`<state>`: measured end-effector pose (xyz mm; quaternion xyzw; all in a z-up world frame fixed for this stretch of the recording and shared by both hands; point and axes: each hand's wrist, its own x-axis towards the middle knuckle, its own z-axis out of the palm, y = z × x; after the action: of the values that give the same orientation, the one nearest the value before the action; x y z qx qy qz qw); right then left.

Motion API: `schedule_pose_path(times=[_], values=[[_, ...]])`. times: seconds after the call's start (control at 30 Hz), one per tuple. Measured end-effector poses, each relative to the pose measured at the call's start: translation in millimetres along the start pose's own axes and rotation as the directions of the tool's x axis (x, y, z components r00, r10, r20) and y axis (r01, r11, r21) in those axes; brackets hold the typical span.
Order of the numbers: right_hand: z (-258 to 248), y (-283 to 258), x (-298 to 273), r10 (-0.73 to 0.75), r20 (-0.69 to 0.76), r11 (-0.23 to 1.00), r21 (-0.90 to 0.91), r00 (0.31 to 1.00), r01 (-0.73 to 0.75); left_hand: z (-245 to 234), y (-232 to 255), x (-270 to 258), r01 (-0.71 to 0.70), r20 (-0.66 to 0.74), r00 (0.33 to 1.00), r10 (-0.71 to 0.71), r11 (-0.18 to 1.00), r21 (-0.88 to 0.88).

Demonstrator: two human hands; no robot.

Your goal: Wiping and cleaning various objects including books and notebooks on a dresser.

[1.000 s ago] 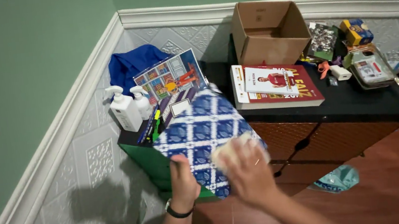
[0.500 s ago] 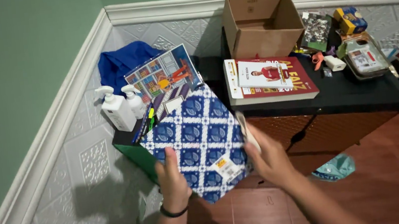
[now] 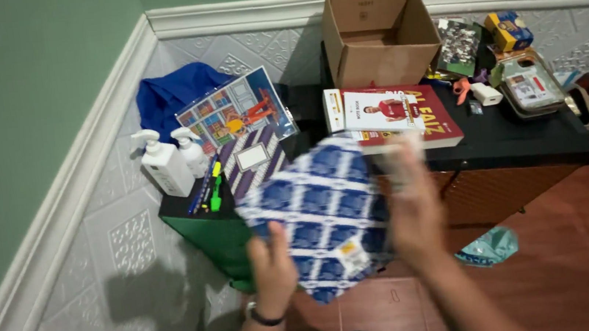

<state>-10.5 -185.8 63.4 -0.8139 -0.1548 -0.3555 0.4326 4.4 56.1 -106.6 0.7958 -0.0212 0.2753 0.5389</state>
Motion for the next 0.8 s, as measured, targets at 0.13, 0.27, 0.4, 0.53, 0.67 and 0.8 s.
schedule_pose_path(times=[0.13, 0.27, 0.4, 0.53, 0.67, 0.8], values=[[43.8, -33.3, 8.5, -0.132, 0.040, 0.901, -0.413, 0.990, 0.137, -12.9, 109.2, 26.2, 0.078, 0.129, 0.991, -0.026, 0.908, -0.412], [67.1, -21.5, -42.0, -0.244, 0.250, 0.905, -0.289, 0.937, 0.313, -18.4, 128.5, 45.3, -0.102, 0.037, 0.991, 0.132, 0.890, -0.444], [70.2, -2.0, -53.8, -0.270, 0.428, 0.891, -0.228, 0.863, 0.392, -7.8, 71.6, 39.5, -0.039, 0.207, 0.969, 0.136, 0.908, -0.417], [73.8, -4.2, -11.8, -0.485, 0.187, 0.770, -0.371, 0.854, 0.519, -19.9, 115.8, 51.2, -0.125, 0.291, 0.924, 0.249, 0.914, -0.386], [70.5, 4.3, -5.1, -0.345, 0.020, 0.894, -0.298, 0.938, 0.335, -19.8, 119.0, 41.8, -0.258, 0.226, 0.916, 0.331, 0.918, -0.300], [70.1, 2.4, -11.5, -0.203, -0.127, 0.948, -0.275, 0.971, 0.163, -8.0, 84.8, 21.9, -0.265, 0.156, 0.938, 0.309, 0.932, -0.249]])
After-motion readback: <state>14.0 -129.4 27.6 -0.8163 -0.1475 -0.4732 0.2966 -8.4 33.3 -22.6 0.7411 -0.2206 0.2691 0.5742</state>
